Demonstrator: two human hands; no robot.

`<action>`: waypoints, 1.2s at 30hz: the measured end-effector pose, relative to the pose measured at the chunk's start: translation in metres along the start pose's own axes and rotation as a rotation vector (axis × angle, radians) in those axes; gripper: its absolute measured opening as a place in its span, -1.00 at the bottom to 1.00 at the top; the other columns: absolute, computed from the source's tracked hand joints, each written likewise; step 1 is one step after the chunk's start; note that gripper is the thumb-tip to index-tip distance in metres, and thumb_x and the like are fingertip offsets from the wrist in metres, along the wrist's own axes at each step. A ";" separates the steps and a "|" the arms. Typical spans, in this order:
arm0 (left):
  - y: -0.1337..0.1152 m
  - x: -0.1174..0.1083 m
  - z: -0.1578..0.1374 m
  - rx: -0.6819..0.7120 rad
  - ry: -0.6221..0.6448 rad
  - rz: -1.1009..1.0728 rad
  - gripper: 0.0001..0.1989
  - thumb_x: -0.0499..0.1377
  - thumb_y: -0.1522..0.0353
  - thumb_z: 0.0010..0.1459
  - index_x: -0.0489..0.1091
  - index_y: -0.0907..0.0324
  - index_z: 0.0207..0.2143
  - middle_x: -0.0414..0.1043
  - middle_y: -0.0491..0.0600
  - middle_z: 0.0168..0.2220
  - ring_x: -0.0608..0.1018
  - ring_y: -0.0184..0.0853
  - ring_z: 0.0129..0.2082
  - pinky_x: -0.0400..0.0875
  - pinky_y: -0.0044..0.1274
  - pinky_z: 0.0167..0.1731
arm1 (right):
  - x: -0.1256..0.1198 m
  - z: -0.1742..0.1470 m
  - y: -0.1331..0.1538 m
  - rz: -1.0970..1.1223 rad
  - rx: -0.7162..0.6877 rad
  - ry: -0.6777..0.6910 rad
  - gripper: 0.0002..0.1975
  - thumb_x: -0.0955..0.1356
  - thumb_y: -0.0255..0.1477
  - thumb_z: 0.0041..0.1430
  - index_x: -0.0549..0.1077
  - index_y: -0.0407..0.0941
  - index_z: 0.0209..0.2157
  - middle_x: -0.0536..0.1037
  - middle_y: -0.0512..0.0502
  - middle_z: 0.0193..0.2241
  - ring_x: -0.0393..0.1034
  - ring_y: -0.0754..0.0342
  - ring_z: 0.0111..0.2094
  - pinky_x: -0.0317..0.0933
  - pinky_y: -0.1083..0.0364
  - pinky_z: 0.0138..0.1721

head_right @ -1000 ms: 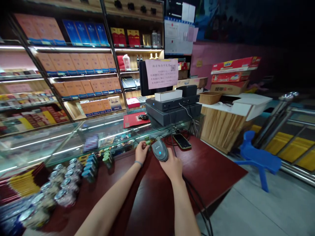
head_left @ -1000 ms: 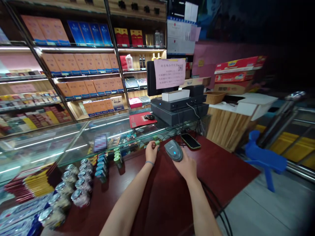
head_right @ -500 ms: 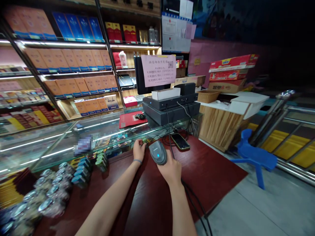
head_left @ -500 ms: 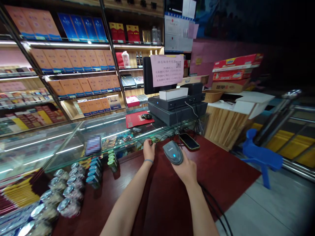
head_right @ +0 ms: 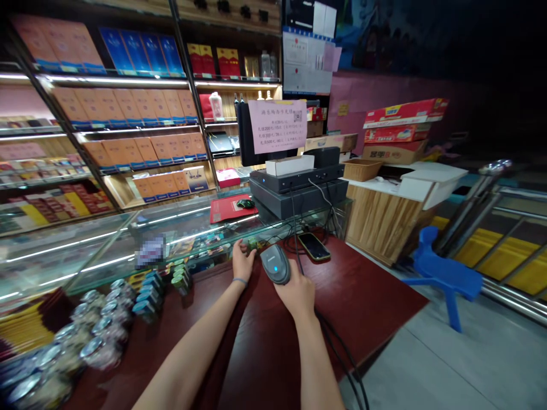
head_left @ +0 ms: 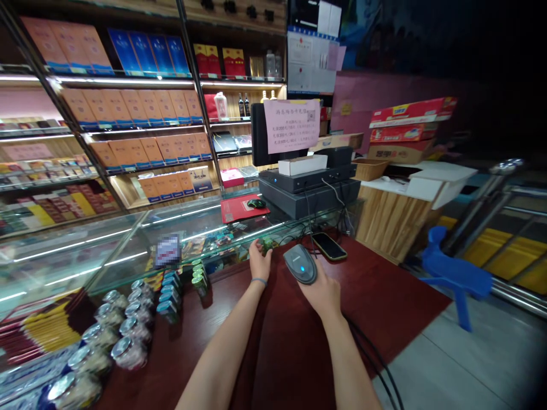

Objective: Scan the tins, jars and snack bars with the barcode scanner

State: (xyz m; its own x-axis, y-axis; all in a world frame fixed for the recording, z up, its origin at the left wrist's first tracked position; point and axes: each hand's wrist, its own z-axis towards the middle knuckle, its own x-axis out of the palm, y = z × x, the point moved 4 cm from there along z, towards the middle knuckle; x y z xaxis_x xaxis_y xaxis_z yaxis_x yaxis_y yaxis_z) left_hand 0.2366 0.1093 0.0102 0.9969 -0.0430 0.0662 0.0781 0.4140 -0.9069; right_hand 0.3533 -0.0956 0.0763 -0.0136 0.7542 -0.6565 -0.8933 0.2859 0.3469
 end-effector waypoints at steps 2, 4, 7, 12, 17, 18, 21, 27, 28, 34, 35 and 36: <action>-0.009 -0.008 -0.006 0.039 -0.008 0.013 -0.42 0.37 0.35 -0.05 0.30 0.12 0.05 0.27 0.07 -0.05 0.44 -0.17 -0.06 0.36 -0.26 0.03 | 0.000 -0.001 0.002 -0.002 -0.010 -0.014 -0.66 0.36 -0.24 0.07 0.41 -0.09 -0.12 0.53 -0.03 -0.62 0.37 0.02 -0.64 -0.05 0.13 -0.53; -0.021 -0.020 -0.014 0.074 -0.001 0.012 -0.45 0.36 0.33 -0.01 0.31 0.12 0.05 0.27 0.08 -0.03 0.44 -0.17 -0.05 0.40 -0.28 0.01 | 0.001 -0.002 0.006 0.005 -0.028 -0.036 -0.66 0.36 -0.23 0.08 0.42 -0.09 -0.12 0.53 -0.04 -0.62 0.38 0.01 -0.63 -0.04 0.13 -0.53; -0.043 -0.048 -0.029 0.109 0.006 -0.012 -0.56 0.32 0.30 0.07 0.36 0.10 0.02 0.31 0.07 -0.04 0.45 -0.19 -0.05 0.42 -0.32 0.00 | 0.001 -0.005 0.014 0.038 -0.065 -0.065 -0.69 0.35 -0.25 0.08 0.45 -0.10 -0.16 0.54 -0.07 -0.60 0.41 -0.01 -0.59 0.00 0.12 -0.52; -0.074 -0.112 -0.057 0.135 -0.060 0.041 -0.68 0.24 0.28 0.17 0.39 0.10 -0.02 0.36 0.07 -0.06 0.45 -0.21 -0.05 0.40 -0.34 0.02 | 0.007 -0.012 0.032 0.080 -0.153 -0.021 -0.76 0.35 -0.23 0.07 0.44 -0.08 -0.27 0.52 -0.05 -0.61 0.43 -0.04 -0.58 0.04 0.11 -0.51; -0.091 -0.178 -0.077 0.148 -0.176 0.086 -0.72 0.24 0.28 0.16 0.42 0.11 -0.07 0.38 0.07 -0.08 0.46 -0.20 -0.07 0.41 -0.36 -0.03 | 0.017 -0.021 0.050 0.133 -0.275 0.048 -0.81 0.33 -0.28 0.05 0.42 -0.07 -0.30 0.54 -0.05 -0.59 0.46 -0.05 -0.56 0.06 0.11 -0.51; -0.092 -0.189 -0.080 0.142 -0.199 0.100 -0.72 0.25 0.29 0.16 0.41 0.11 -0.07 0.37 0.07 -0.08 0.46 -0.21 -0.07 0.41 -0.36 -0.03 | 0.020 -0.024 0.054 0.142 -0.302 0.061 -0.80 0.34 -0.28 0.05 0.42 -0.07 -0.29 0.54 -0.05 -0.59 0.46 -0.05 -0.57 0.05 0.11 -0.52; -0.093 -0.219 -0.089 0.126 -0.262 0.126 -0.72 0.26 0.30 0.14 0.41 0.12 -0.08 0.38 0.07 -0.08 0.46 -0.21 -0.07 0.40 -0.36 -0.01 | 0.025 -0.031 0.067 0.171 -0.371 0.109 -0.77 0.34 -0.26 0.05 0.44 -0.08 -0.28 0.54 -0.05 -0.60 0.47 -0.05 -0.56 0.05 0.12 -0.52; -0.081 -0.244 -0.097 0.162 -0.288 0.215 -0.70 0.21 0.33 0.17 0.37 0.15 -0.03 0.39 0.07 -0.08 0.49 -0.24 -0.09 0.43 -0.34 0.00 | 0.029 -0.046 0.093 0.206 -0.528 0.158 -0.79 0.33 -0.29 0.06 0.44 -0.09 -0.28 0.57 -0.04 -0.55 0.48 0.00 -0.54 0.04 0.13 -0.51; -0.078 -0.243 -0.096 0.163 -0.275 0.234 -0.69 0.19 0.34 0.19 0.35 0.16 -0.01 0.39 0.08 -0.06 0.49 -0.25 -0.07 0.43 -0.33 0.01 | 0.029 -0.048 0.095 0.208 -0.547 0.158 -0.80 0.33 -0.29 0.06 0.44 -0.09 -0.29 0.57 -0.04 -0.56 0.48 0.00 -0.54 0.03 0.14 -0.51; -0.061 -0.232 -0.080 0.165 -0.132 0.348 -0.45 0.15 0.40 0.20 0.17 0.13 0.24 0.28 0.14 0.17 0.38 -0.17 0.18 0.28 -0.26 0.20 | 0.032 -0.050 0.098 0.210 -0.584 0.168 -0.80 0.34 -0.29 0.07 0.43 -0.10 -0.29 0.57 -0.02 -0.56 0.49 -0.01 -0.54 0.02 0.13 -0.51; -0.060 -0.230 -0.076 0.172 -0.106 0.391 -0.39 0.16 0.41 0.19 0.12 0.12 0.28 0.23 0.15 0.22 0.31 -0.15 0.24 0.20 -0.24 0.25 | 0.032 -0.050 0.098 0.216 -0.585 0.172 -0.81 0.33 -0.30 0.07 0.43 -0.10 -0.29 0.57 -0.03 -0.55 0.49 -0.01 -0.53 0.02 0.13 -0.51; -0.059 -0.227 -0.071 0.176 -0.083 0.431 -0.33 0.17 0.41 0.17 0.06 0.11 0.31 0.16 0.15 0.27 0.23 -0.12 0.30 0.13 -0.22 0.29 | 0.031 -0.050 0.098 0.223 -0.583 0.176 -0.81 0.33 -0.30 0.08 0.43 -0.10 -0.29 0.57 -0.03 -0.55 0.49 -0.01 -0.53 0.02 0.13 -0.51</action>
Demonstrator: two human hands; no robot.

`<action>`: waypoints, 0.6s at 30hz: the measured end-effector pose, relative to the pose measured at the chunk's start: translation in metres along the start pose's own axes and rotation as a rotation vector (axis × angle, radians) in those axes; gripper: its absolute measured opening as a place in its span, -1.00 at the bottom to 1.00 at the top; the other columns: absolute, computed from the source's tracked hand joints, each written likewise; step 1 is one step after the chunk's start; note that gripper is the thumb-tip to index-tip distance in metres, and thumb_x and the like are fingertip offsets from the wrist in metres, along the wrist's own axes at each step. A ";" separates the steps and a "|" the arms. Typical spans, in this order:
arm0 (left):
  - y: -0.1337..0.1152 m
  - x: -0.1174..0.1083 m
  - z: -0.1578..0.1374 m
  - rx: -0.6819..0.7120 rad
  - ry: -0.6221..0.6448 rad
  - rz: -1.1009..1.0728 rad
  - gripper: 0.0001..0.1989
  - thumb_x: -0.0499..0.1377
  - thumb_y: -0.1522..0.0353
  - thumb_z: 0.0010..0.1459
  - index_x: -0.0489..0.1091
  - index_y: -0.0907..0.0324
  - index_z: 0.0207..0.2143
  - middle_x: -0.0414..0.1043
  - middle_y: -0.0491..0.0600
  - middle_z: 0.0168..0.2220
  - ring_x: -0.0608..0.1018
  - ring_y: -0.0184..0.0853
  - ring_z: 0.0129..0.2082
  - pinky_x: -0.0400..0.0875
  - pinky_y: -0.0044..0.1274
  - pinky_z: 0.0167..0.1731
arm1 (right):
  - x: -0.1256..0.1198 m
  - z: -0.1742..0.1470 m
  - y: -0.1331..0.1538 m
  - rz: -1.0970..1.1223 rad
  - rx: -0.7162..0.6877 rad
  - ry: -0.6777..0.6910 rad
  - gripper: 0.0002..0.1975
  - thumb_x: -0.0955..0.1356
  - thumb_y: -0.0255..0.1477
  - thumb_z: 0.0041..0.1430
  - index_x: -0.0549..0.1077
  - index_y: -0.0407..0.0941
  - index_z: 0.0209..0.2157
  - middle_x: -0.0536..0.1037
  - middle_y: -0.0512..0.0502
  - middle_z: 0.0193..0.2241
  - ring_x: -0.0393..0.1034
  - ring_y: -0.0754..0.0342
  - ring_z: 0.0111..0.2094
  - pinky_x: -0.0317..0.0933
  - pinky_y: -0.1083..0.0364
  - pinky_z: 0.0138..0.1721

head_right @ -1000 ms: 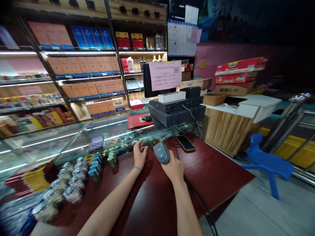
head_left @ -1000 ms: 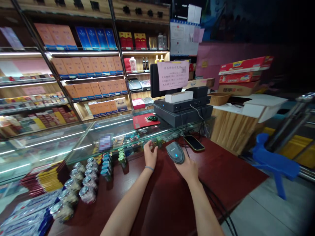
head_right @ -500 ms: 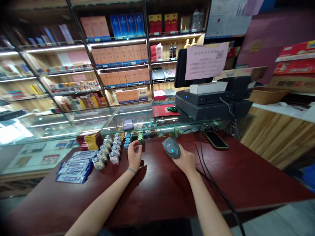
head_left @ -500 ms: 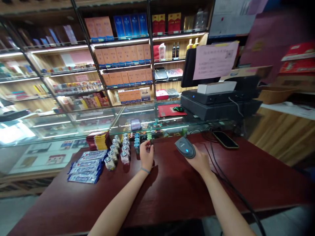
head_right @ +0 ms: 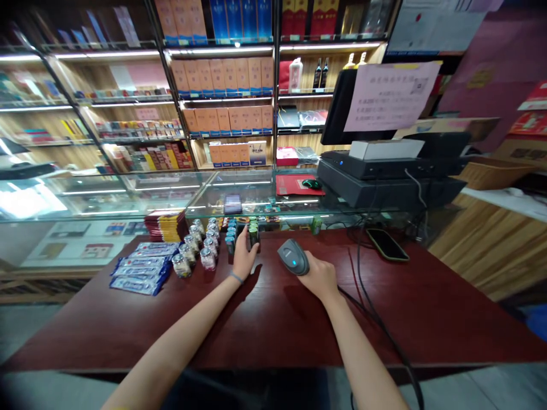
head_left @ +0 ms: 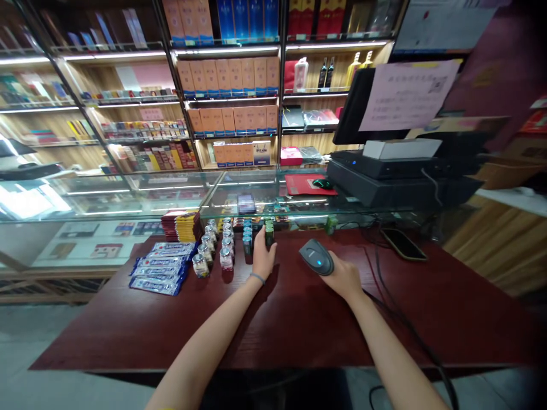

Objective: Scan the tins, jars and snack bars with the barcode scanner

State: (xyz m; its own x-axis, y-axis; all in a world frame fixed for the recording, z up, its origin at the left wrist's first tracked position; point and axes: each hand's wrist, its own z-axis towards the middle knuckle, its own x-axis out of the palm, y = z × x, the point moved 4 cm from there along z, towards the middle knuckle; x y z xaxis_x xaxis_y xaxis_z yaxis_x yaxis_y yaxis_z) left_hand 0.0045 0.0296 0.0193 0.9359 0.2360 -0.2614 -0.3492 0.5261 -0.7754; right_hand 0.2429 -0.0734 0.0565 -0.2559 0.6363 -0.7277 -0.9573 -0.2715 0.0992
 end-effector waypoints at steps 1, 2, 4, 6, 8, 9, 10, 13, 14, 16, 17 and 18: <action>0.001 0.003 0.004 0.001 0.023 0.030 -0.28 0.18 0.42 0.16 0.01 0.10 0.34 0.10 0.15 0.32 0.16 -0.10 0.34 0.06 -0.20 0.31 | 0.000 0.000 0.000 0.008 0.003 0.003 -0.81 0.33 -0.31 0.08 0.43 -0.10 -0.28 0.57 -0.03 -0.54 0.49 -0.01 -0.52 0.02 0.12 -0.50; 0.002 0.006 0.007 -0.009 0.043 0.050 -0.25 0.19 0.42 0.16 -0.03 0.10 0.36 0.03 0.16 0.35 0.09 -0.08 0.37 0.03 -0.19 0.32 | -0.001 0.000 0.001 0.014 0.009 0.006 -0.81 0.32 -0.31 0.08 0.43 -0.10 -0.28 0.58 -0.03 -0.54 0.49 -0.01 -0.52 0.02 0.12 -0.50; 0.005 0.010 0.011 -0.047 0.066 0.072 -0.24 0.18 0.42 0.16 -0.04 0.11 0.37 -0.05 0.18 0.37 0.02 -0.04 0.39 0.03 -0.17 0.31 | -0.001 0.001 0.001 0.022 0.023 0.011 -0.81 0.31 -0.33 0.08 0.43 -0.10 -0.27 0.58 -0.04 -0.53 0.49 -0.01 -0.51 0.02 0.12 -0.49; 0.008 0.012 0.012 -0.073 0.067 0.084 -0.31 0.14 0.44 0.19 0.03 0.11 0.34 -0.04 0.19 0.37 0.03 -0.03 0.38 0.05 -0.17 0.30 | -0.001 0.000 0.002 0.023 0.033 0.015 -0.82 0.30 -0.33 0.08 0.43 -0.10 -0.28 0.58 -0.04 -0.52 0.49 0.00 -0.51 0.02 0.12 -0.49; 0.010 0.011 0.010 -0.069 0.043 0.094 -0.42 0.08 0.47 0.21 0.14 0.12 0.29 0.04 0.18 0.32 0.11 -0.06 0.35 0.09 -0.19 0.29 | -0.001 0.000 0.001 0.020 0.040 0.013 -0.82 0.30 -0.33 0.07 0.43 -0.10 -0.29 0.58 -0.04 -0.52 0.49 0.00 -0.51 0.03 0.12 -0.48; 0.010 0.010 0.009 -0.056 0.027 0.100 -0.46 0.06 0.49 0.22 0.19 0.13 0.25 0.11 0.18 0.28 0.17 -0.09 0.32 0.11 -0.20 0.28 | 0.000 0.000 0.001 0.019 0.043 0.012 -0.83 0.30 -0.34 0.07 0.43 -0.10 -0.30 0.58 -0.04 -0.52 0.49 0.00 -0.51 0.03 0.13 -0.48; 0.010 0.009 0.008 -0.038 0.011 0.108 -0.50 0.04 0.50 0.22 0.23 0.14 0.21 0.17 0.18 0.23 0.23 -0.11 0.28 0.14 -0.22 0.26 | 0.000 -0.001 0.000 0.018 0.044 0.009 -0.83 0.30 -0.34 0.06 0.42 -0.10 -0.30 0.58 -0.04 -0.53 0.49 0.00 -0.51 0.03 0.13 -0.48; 0.009 0.007 0.007 0.015 -0.022 0.123 -0.60 0.04 0.51 0.21 0.31 0.18 0.11 0.32 0.16 0.06 0.37 -0.16 0.13 0.23 -0.25 0.19 | 0.001 -0.001 -0.001 0.027 0.045 0.006 -0.83 0.30 -0.34 0.06 0.42 -0.09 -0.30 0.57 -0.04 -0.54 0.49 0.00 -0.50 0.04 0.13 -0.47; 0.009 0.007 0.008 0.024 -0.025 0.121 -0.63 0.05 0.51 0.21 0.32 0.19 0.07 0.35 0.15 0.01 0.40 -0.16 0.08 0.26 -0.26 0.15 | 0.001 -0.001 -0.001 0.031 0.047 0.007 -0.83 0.30 -0.34 0.06 0.42 -0.09 -0.30 0.57 -0.03 -0.54 0.49 0.00 -0.50 0.05 0.13 -0.47; 0.008 0.006 0.009 0.029 -0.025 0.101 -0.70 0.08 0.49 0.20 0.36 0.18 -0.01 0.39 0.11 -0.08 0.43 -0.17 -0.01 0.30 -0.26 0.09 | 0.000 -0.002 -0.001 0.036 0.052 0.011 -0.82 0.30 -0.34 0.06 0.42 -0.08 -0.29 0.58 -0.03 -0.53 0.49 -0.01 -0.50 0.06 0.12 -0.47; 0.008 0.006 0.009 0.025 -0.025 0.080 -0.73 0.10 0.48 0.19 0.37 0.17 -0.04 0.41 0.10 -0.11 0.44 -0.17 -0.04 0.30 -0.27 0.07 | 0.000 -0.002 0.000 0.035 0.057 0.013 -0.81 0.30 -0.33 0.06 0.42 -0.08 -0.28 0.58 -0.03 -0.53 0.50 -0.01 -0.50 0.07 0.12 -0.47; 0.006 0.006 0.010 0.017 -0.023 0.045 -0.75 0.12 0.46 0.19 0.38 0.17 -0.07 0.41 0.08 -0.13 0.44 -0.18 -0.05 0.30 -0.28 0.06 | -0.001 -0.002 0.000 0.033 0.064 0.012 -0.79 0.30 -0.33 0.05 0.43 -0.08 -0.26 0.58 -0.03 -0.53 0.50 -0.02 -0.50 0.08 0.12 -0.47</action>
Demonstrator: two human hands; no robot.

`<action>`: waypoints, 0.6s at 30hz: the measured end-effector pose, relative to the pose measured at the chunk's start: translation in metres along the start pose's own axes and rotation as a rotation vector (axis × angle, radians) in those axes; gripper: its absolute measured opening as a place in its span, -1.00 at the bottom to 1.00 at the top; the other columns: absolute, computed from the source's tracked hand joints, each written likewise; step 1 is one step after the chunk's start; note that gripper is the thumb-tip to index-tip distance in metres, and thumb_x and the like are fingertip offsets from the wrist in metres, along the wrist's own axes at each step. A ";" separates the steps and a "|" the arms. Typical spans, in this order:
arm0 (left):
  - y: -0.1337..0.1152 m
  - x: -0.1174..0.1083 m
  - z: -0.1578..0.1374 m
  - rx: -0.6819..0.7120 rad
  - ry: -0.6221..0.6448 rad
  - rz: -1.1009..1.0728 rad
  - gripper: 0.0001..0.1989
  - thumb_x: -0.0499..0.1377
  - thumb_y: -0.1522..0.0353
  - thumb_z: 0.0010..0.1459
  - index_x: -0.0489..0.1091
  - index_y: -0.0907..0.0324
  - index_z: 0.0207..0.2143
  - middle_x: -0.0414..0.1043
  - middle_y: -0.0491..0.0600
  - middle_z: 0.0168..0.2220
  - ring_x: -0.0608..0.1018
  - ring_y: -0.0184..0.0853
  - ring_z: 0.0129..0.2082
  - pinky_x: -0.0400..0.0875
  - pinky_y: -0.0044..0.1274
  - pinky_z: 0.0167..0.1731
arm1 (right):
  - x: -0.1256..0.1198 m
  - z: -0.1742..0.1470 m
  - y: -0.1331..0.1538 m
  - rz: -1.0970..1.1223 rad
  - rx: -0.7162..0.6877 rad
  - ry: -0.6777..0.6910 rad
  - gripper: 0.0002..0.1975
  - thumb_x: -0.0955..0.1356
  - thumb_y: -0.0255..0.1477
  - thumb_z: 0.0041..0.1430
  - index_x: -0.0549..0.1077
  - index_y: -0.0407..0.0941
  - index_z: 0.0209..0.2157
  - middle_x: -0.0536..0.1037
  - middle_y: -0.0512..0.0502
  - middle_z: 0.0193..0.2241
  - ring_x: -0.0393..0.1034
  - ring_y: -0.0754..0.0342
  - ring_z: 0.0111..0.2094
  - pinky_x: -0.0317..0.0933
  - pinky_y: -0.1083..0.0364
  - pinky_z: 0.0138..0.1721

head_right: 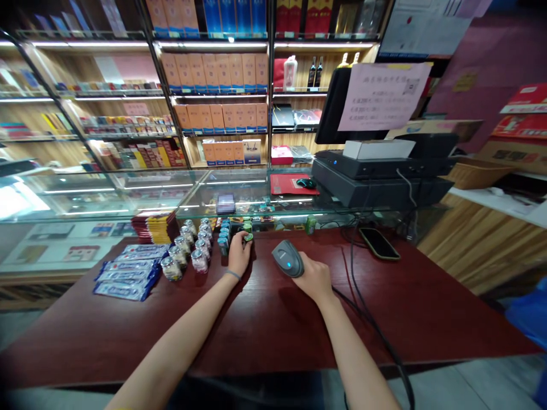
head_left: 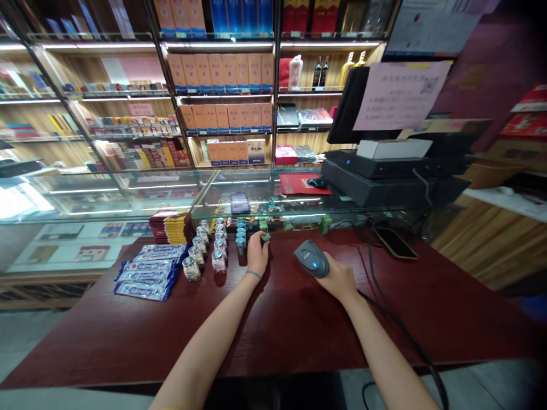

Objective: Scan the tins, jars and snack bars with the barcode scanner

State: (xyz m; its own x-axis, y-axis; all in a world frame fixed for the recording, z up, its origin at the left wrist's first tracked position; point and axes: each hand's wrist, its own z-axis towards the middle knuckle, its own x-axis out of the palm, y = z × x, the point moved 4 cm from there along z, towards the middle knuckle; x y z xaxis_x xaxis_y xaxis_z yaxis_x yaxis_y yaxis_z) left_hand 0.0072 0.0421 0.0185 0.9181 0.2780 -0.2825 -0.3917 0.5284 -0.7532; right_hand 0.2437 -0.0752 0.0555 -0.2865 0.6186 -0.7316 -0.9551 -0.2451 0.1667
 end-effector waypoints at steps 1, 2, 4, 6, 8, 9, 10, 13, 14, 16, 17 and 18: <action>-0.002 -0.001 0.000 -0.016 0.000 -0.052 -0.77 0.14 0.44 0.19 0.39 0.16 -0.08 0.41 0.08 -0.12 0.44 -0.19 -0.06 0.30 -0.29 0.06 | -0.001 0.000 0.000 -0.003 0.011 -0.004 -0.76 0.31 -0.33 0.05 0.43 -0.09 -0.22 0.58 -0.04 -0.53 0.51 -0.03 -0.50 0.09 0.12 -0.47; -0.003 -0.001 -0.001 -0.043 0.001 -0.126 -0.77 0.17 0.41 0.18 0.39 0.16 -0.08 0.41 0.07 -0.11 0.44 -0.20 -0.06 0.31 -0.32 0.05 | -0.001 -0.001 0.000 -0.006 0.023 -0.009 -0.72 0.31 -0.33 0.05 0.42 -0.09 -0.17 0.58 -0.03 -0.53 0.51 -0.04 -0.50 0.09 0.12 -0.48; -0.005 -0.001 -0.003 -0.152 0.036 -0.342 -0.72 0.20 0.35 0.18 0.39 0.14 -0.04 0.42 0.05 -0.09 0.47 -0.25 -0.10 0.35 -0.39 -0.02 | -0.002 -0.001 -0.001 -0.013 0.045 -0.020 -0.63 0.31 -0.33 0.04 0.40 -0.11 -0.08 0.58 -0.03 -0.54 0.51 -0.04 -0.51 0.11 0.11 -0.49; -0.004 0.003 -0.006 -0.337 0.115 -0.631 -0.64 0.23 0.28 0.17 0.38 0.11 0.02 0.44 0.03 -0.09 0.50 -0.30 -0.16 0.41 -0.46 -0.13 | -0.002 -0.002 -0.002 -0.023 0.053 -0.025 -0.56 0.32 -0.33 0.04 0.36 -0.13 -0.01 0.58 -0.04 -0.54 0.51 -0.05 -0.53 0.13 0.11 -0.50; -0.004 0.008 -0.010 -0.529 0.197 -0.918 -0.54 0.27 0.25 0.14 0.35 0.06 0.09 0.47 0.01 -0.08 0.52 -0.34 -0.20 0.43 -0.51 -0.21 | -0.003 -0.002 -0.003 -0.033 0.037 -0.027 -0.53 0.32 -0.33 0.05 0.34 -0.15 0.03 0.59 -0.05 -0.53 0.51 -0.05 -0.53 0.14 0.10 -0.50; -0.004 0.010 -0.011 -0.602 0.220 -1.033 -0.51 0.29 0.26 0.13 0.34 0.05 0.11 0.48 0.00 -0.06 0.53 -0.36 -0.21 0.43 -0.53 -0.23 | -0.004 -0.003 -0.003 -0.033 0.013 -0.023 -0.53 0.32 -0.33 0.05 0.33 -0.15 0.03 0.59 -0.06 -0.52 0.51 -0.05 -0.53 0.15 0.10 -0.50; -0.004 0.011 -0.012 -0.653 0.232 -1.120 -0.50 0.30 0.28 0.12 0.34 0.05 0.12 0.48 0.00 -0.03 0.54 -0.38 -0.21 0.42 -0.55 -0.23 | -0.005 -0.003 -0.002 -0.028 -0.023 -0.012 -0.53 0.32 -0.34 0.05 0.33 -0.15 0.03 0.59 -0.07 -0.50 0.51 -0.05 -0.53 0.16 0.10 -0.50; -0.003 0.011 -0.012 -0.718 0.246 -1.237 -0.54 0.30 0.33 0.12 0.38 0.10 0.09 0.49 0.01 0.01 0.54 -0.41 -0.20 0.41 -0.59 -0.22 | -0.007 -0.002 0.006 0.012 -0.177 0.055 -0.53 0.30 -0.37 0.05 0.31 -0.17 0.03 0.61 -0.08 -0.46 0.53 -0.03 -0.49 0.18 0.10 -0.46; -0.003 0.011 -0.011 -0.726 0.251 -1.248 -0.55 0.30 0.34 0.12 0.39 0.10 0.08 0.49 0.01 0.02 0.54 -0.42 -0.20 0.41 -0.60 -0.22 | -0.008 -0.001 0.010 0.024 -0.221 0.082 -0.52 0.30 -0.38 0.05 0.30 -0.18 0.04 0.61 -0.08 -0.45 0.53 -0.02 -0.48 0.18 0.10 -0.45; -0.001 0.011 -0.011 -0.734 0.262 -1.246 -0.55 0.29 0.35 0.14 0.38 0.09 0.10 0.48 0.00 0.04 0.54 -0.42 -0.19 0.41 -0.60 -0.23 | -0.009 -0.001 0.017 0.037 -0.282 0.133 -0.51 0.29 -0.40 0.03 0.30 -0.20 0.05 0.61 -0.09 -0.44 0.53 -0.01 -0.47 0.17 0.11 -0.43; 0.000 0.011 -0.011 -0.733 0.266 -1.234 -0.54 0.28 0.35 0.14 0.38 0.08 0.11 0.47 0.00 0.05 0.54 -0.42 -0.19 0.42 -0.60 -0.23 | -0.009 0.000 0.020 0.039 -0.299 0.158 -0.52 0.29 -0.41 0.03 0.31 -0.20 0.03 0.61 -0.09 -0.43 0.53 -0.01 -0.46 0.16 0.11 -0.43; 0.001 0.011 -0.010 -0.726 0.267 -1.214 -0.54 0.28 0.34 0.15 0.37 0.07 0.12 0.46 0.00 0.06 0.54 -0.41 -0.18 0.42 -0.58 -0.23 | -0.009 0.000 0.023 0.042 -0.310 0.187 -0.56 0.30 -0.42 0.02 0.33 -0.19 -0.01 0.61 -0.09 -0.42 0.53 0.00 -0.45 0.15 0.11 -0.43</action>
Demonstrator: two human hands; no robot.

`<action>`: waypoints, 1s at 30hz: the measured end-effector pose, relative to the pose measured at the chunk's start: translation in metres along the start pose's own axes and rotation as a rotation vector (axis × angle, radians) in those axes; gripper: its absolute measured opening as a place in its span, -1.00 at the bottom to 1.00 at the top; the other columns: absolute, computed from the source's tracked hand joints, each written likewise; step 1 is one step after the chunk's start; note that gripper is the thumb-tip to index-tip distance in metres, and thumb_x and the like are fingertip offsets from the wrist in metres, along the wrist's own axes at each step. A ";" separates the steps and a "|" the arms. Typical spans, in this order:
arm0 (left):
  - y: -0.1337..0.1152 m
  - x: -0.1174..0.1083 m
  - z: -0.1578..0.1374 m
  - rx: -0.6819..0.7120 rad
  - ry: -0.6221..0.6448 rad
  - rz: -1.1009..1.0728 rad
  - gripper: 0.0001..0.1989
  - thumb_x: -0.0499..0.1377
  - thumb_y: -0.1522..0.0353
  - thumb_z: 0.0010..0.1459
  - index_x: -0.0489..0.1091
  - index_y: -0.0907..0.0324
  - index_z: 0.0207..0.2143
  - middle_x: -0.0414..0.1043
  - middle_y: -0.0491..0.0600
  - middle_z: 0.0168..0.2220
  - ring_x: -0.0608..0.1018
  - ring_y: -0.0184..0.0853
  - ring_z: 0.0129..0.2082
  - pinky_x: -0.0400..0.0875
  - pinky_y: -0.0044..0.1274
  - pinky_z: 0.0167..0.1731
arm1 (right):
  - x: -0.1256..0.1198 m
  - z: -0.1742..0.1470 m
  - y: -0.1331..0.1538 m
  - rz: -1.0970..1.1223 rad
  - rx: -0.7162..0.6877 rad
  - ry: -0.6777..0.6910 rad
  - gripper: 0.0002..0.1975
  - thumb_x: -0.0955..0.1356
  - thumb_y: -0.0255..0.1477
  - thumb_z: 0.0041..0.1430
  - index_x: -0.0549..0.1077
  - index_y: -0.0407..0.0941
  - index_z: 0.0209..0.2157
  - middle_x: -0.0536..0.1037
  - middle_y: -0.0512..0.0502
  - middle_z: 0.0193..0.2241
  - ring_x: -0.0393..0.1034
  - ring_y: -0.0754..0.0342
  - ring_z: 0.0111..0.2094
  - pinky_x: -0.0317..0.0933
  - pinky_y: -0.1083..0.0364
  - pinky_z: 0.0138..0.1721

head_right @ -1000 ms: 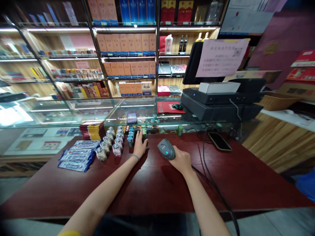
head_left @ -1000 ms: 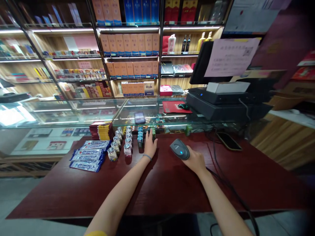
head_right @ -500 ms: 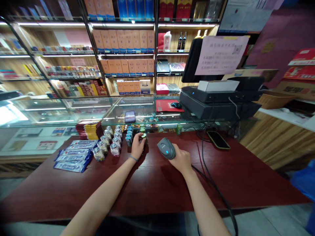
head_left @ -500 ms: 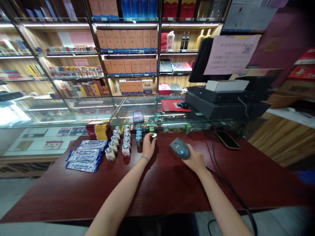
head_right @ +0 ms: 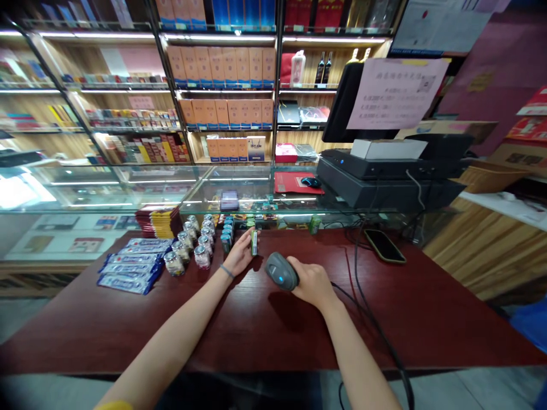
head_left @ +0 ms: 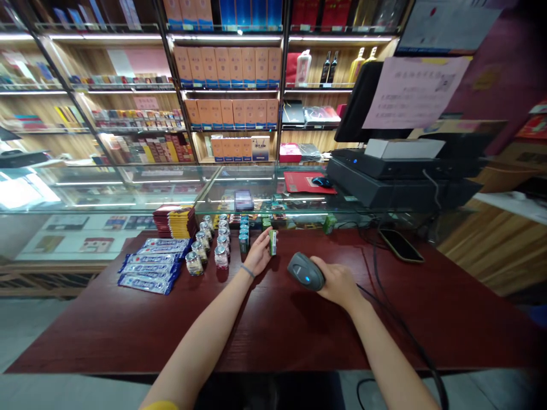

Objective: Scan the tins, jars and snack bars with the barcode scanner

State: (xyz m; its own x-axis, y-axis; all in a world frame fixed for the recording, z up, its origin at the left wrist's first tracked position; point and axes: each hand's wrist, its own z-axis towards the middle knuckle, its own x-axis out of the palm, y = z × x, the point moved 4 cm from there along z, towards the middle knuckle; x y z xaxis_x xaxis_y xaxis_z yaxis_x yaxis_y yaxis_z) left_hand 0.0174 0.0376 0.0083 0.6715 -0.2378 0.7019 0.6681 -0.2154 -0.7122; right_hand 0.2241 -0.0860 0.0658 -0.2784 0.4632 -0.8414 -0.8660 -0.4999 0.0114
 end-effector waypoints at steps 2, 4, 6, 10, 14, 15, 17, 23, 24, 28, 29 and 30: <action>0.000 -0.002 0.003 0.023 -0.010 0.067 -0.55 0.25 0.31 0.18 0.36 0.06 0.13 0.44 0.03 0.10 0.54 -0.38 -0.17 0.44 -0.54 -0.22 | 0.001 0.002 0.003 0.017 -0.006 0.059 -0.66 0.30 -0.43 0.00 0.37 -0.15 -0.12 0.61 -0.07 -0.43 0.53 0.00 -0.44 0.12 0.11 -0.42; 0.001 -0.004 0.006 0.051 -0.023 0.148 -0.56 0.21 0.27 0.22 0.35 0.05 0.15 0.41 0.07 0.12 0.54 -0.34 -0.14 0.46 -0.50 -0.22 | 0.002 0.002 0.005 0.034 0.006 0.102 -0.74 0.31 -0.43 0.00 0.37 -0.12 -0.20 0.60 -0.05 -0.45 0.52 0.01 -0.44 0.09 0.12 -0.43; 0.001 -0.006 0.008 0.065 -0.038 0.214 -0.56 0.18 0.24 0.24 0.34 0.05 0.16 0.40 0.09 0.14 0.54 -0.32 -0.12 0.47 -0.47 -0.22 | 0.002 0.002 0.004 0.045 0.021 0.114 -0.74 0.31 -0.43 0.00 0.37 -0.12 -0.20 0.60 -0.05 -0.45 0.51 0.02 -0.44 0.08 0.12 -0.43; 0.001 -0.006 0.007 0.064 -0.047 0.252 -0.50 0.21 0.18 0.21 0.31 0.03 0.18 0.38 0.06 0.16 0.55 -0.30 -0.10 0.48 -0.46 -0.18 | 0.000 0.001 0.002 0.044 0.032 0.074 -0.63 0.31 -0.42 0.00 0.36 -0.15 -0.09 0.61 -0.07 -0.43 0.52 0.00 -0.45 0.12 0.12 -0.41; 0.000 -0.006 0.004 0.077 -0.044 0.189 -0.48 0.27 0.22 0.14 0.33 0.04 0.15 0.44 0.03 0.10 0.56 -0.32 -0.10 0.48 -0.48 -0.14 | 0.001 -0.001 -0.005 0.023 0.070 0.011 -0.60 0.31 -0.40 0.01 0.35 -0.16 -0.06 0.61 -0.08 -0.44 0.53 -0.02 -0.44 0.14 0.12 -0.41; 0.000 -0.006 0.004 0.082 -0.048 0.172 -0.47 0.29 0.23 0.13 0.33 0.05 0.15 0.47 0.03 0.07 0.56 -0.33 -0.11 0.48 -0.48 -0.14 | 0.002 -0.002 -0.009 0.008 0.095 -0.007 -0.60 0.31 -0.39 0.01 0.35 -0.15 -0.07 0.60 -0.08 -0.45 0.52 -0.02 -0.44 0.14 0.12 -0.42; 0.001 -0.005 0.004 0.084 -0.056 0.161 -0.45 0.32 0.25 0.08 0.34 0.08 0.13 0.51 0.03 0.00 0.57 -0.34 -0.15 0.48 -0.48 -0.17 | 0.001 -0.005 -0.018 -0.034 0.156 -0.046 -0.60 0.31 -0.38 0.00 0.36 -0.14 -0.07 0.59 -0.08 -0.48 0.52 -0.02 -0.45 0.13 0.13 -0.43; 0.004 0.004 0.007 0.082 -0.135 0.243 -0.48 0.44 0.26 -0.12 0.44 0.21 -0.08 0.54 0.04 -0.14 0.58 -0.36 -0.26 0.47 -0.52 -0.24 | -0.015 -0.014 -0.045 -0.122 0.333 -0.178 -0.65 0.32 -0.34 0.02 0.40 -0.12 -0.12 0.58 -0.05 -0.52 0.49 -0.01 -0.52 0.08 0.13 -0.48; 0.005 0.007 0.008 0.081 -0.149 0.271 -0.49 0.45 0.26 -0.14 0.44 0.22 -0.13 0.55 0.04 -0.18 0.57 -0.36 -0.28 0.47 -0.53 -0.27 | -0.019 -0.016 -0.049 -0.131 0.366 -0.203 -0.67 0.32 -0.33 0.03 0.41 -0.11 -0.13 0.58 -0.05 -0.52 0.48 0.00 -0.53 0.07 0.13 -0.49; 0.011 0.024 0.017 0.130 -0.126 0.390 -0.54 0.43 0.25 -0.14 0.41 0.21 -0.19 0.53 -0.01 -0.26 0.56 -0.37 -0.32 0.44 -0.55 -0.32 | -0.031 -0.023 -0.064 -0.192 0.485 -0.299 -0.70 0.32 -0.27 0.07 0.41 -0.11 -0.17 0.54 -0.05 -0.59 0.45 -0.01 -0.56 0.03 0.14 -0.50; 0.014 0.030 0.022 0.151 -0.106 0.419 -0.54 0.42 0.25 -0.13 0.41 0.21 -0.19 0.53 -0.02 -0.28 0.56 -0.37 -0.32 0.44 -0.54 -0.31 | -0.033 -0.025 -0.067 -0.212 0.503 -0.320 -0.71 0.32 -0.26 0.08 0.41 -0.11 -0.18 0.53 -0.05 -0.60 0.44 0.00 -0.57 0.01 0.14 -0.51; 0.018 0.037 0.027 0.171 -0.087 0.451 -0.55 0.41 0.25 -0.12 0.40 0.21 -0.19 0.52 -0.03 -0.30 0.56 -0.37 -0.32 0.44 -0.53 -0.29 | -0.035 -0.027 -0.070 -0.235 0.521 -0.339 -0.72 0.32 -0.26 0.08 0.41 -0.11 -0.19 0.52 -0.05 -0.61 0.43 0.00 -0.58 0.00 0.14 -0.51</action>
State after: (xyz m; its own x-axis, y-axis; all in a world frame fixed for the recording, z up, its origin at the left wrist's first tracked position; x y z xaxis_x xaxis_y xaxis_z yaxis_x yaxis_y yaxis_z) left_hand 0.0629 0.0500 0.0222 0.9255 -0.1894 0.3280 0.3430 0.0514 -0.9379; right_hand 0.3062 -0.0870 0.0797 -0.0996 0.7636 -0.6380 -0.9835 0.0219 0.1798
